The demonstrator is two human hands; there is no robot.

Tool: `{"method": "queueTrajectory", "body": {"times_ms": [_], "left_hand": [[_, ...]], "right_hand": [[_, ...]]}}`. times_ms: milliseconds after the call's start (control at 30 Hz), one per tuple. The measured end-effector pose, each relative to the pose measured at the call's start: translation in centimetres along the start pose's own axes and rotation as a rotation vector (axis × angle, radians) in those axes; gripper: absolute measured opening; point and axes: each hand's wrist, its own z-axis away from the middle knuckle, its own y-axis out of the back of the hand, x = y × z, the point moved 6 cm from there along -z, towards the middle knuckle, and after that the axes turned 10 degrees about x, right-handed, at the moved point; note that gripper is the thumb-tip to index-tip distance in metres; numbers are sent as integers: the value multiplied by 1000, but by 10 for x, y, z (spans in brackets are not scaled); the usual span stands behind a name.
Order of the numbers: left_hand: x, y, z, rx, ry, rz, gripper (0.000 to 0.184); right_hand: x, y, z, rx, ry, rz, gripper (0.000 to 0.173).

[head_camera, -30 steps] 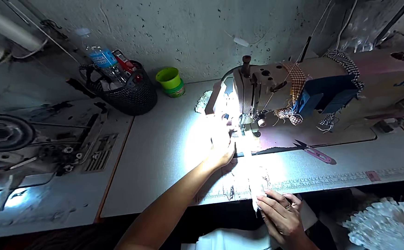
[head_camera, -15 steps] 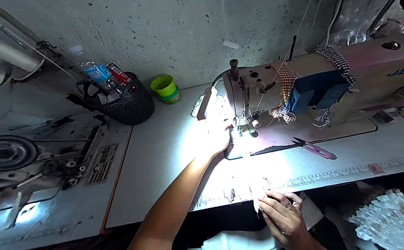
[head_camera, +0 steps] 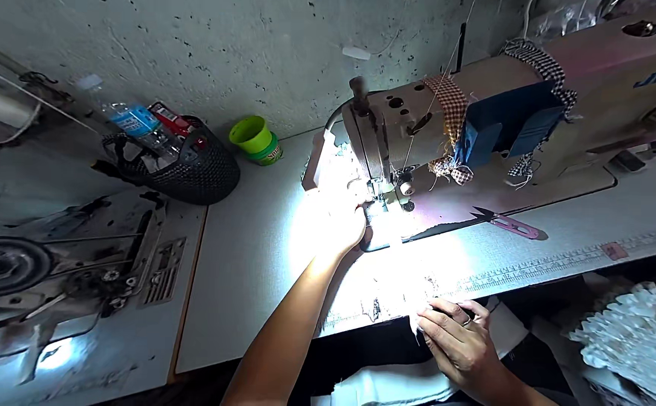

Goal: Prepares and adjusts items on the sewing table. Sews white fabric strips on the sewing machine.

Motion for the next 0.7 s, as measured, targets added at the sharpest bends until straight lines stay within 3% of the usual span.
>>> {"method": "queueTrajectory", "body": {"times_ms": [267, 700], "left_hand": [[-3, 0, -4, 38, -125, 6, 37], [2, 0, -7, -42, -173, 13, 40]], "right_hand": [[4, -11, -28, -62, -75, 107, 22], [34, -59, -91, -109, -47, 213, 23]]}}
